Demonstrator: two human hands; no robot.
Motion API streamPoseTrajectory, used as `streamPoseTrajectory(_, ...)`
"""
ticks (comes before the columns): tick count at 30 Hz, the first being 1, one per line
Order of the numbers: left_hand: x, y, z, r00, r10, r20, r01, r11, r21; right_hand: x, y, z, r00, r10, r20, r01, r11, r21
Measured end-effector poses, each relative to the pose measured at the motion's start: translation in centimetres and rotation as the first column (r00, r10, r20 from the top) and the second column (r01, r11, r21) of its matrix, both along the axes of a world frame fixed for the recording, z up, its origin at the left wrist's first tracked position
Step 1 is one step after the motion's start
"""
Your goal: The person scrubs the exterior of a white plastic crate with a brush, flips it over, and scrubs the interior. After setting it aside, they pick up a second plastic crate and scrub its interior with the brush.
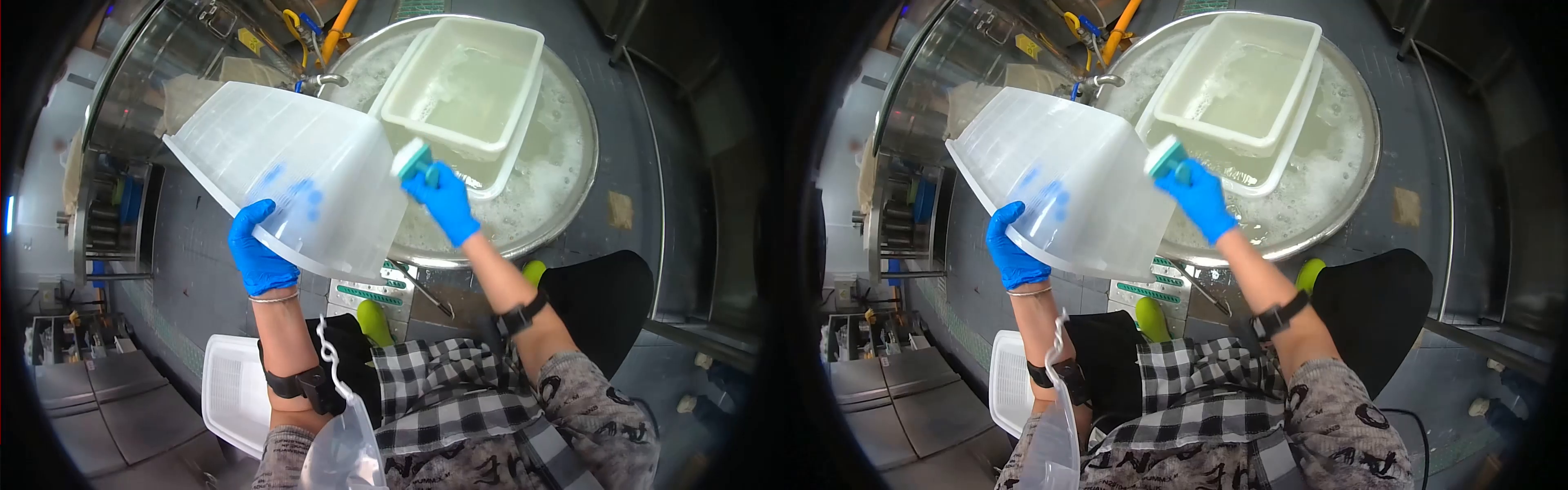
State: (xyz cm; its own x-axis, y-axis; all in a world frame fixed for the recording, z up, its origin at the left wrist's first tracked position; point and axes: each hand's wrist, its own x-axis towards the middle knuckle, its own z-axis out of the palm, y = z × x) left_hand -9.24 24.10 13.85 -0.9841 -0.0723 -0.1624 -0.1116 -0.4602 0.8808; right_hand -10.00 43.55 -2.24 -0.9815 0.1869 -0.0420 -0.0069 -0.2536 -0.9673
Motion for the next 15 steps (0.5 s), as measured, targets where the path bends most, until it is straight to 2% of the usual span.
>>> streamPoseTrajectory(2,-0.2,-0.1,-0.2,1.0,-0.006,0.002,0.006,1.0,-0.009,2.3,-2.8,1.4,0.972,-0.019,-0.232,0.049,0.991,0.127)
streamPoseTrajectory(3,-0.2,-0.1,-0.2,1.0,-0.015,0.002,0.015,1.0,-0.024,2.1,-2.7,2.1,0.981,0.1,-0.169,-0.034,0.934,0.357)
streamPoseTrajectory(4,-0.3,0.0,0.0,1.0,-0.018,0.003,0.019,0.999,-0.026,0.9,-2.1,2.9,0.981,0.097,-0.168,-0.031,0.934,0.355)
streamPoseTrajectory(5,-0.2,0.2,0.3,0.999,-0.032,-0.005,0.032,0.999,0.012,-0.9,-1.1,3.8,0.997,0.044,-0.059,-0.038,0.993,0.108)
streamPoseTrajectory(6,0.0,0.3,0.6,0.999,-0.045,-0.01,0.046,0.998,0.05,-2.5,-0.3,4.1,0.998,0.019,0.062,-0.01,0.99,-0.143)
streamPoseTrajectory(7,0.0,0.5,0.6,0.999,-0.05,-0.008,0.051,0.997,0.053,-4.0,0.6,3.6,0.998,0.014,0.065,-0.005,0.99,-0.14)
streamPoseTrajectory(9,0.0,0.9,0.7,0.996,-0.088,0.003,0.087,0.992,0.089,-5.9,1.9,2.1,0.995,-0.099,-0.034,0.104,0.97,0.218)
streamPoseTrajectory(10,-0.3,1.0,0.6,0.996,-0.092,-0.007,0.093,0.991,0.092,-5.2,1.7,2.2,0.994,-0.103,-0.044,0.111,0.969,0.22)
streamPoseTrajectory(12,-0.3,0.7,-0.1,1.0,0.008,-0.005,-0.008,1.0,0.029,-1.2,-0.1,1.6,1.0,-0.008,0.026,0.008,1.0,-0.011)
streamPoseTrajectory(13,-0.2,0.8,0.0,1.0,0.012,-0.002,-0.012,0.999,0.029,0.5,-1.5,0.5,1.0,-0.003,0.029,0.003,1.0,-0.01)
streamPoseTrajectory(15,0.0,1.3,0.3,0.998,-0.059,-0.031,0.059,0.998,-0.001,2.7,-4.0,-2.0,0.983,0.019,-0.181,0.018,0.979,0.202)
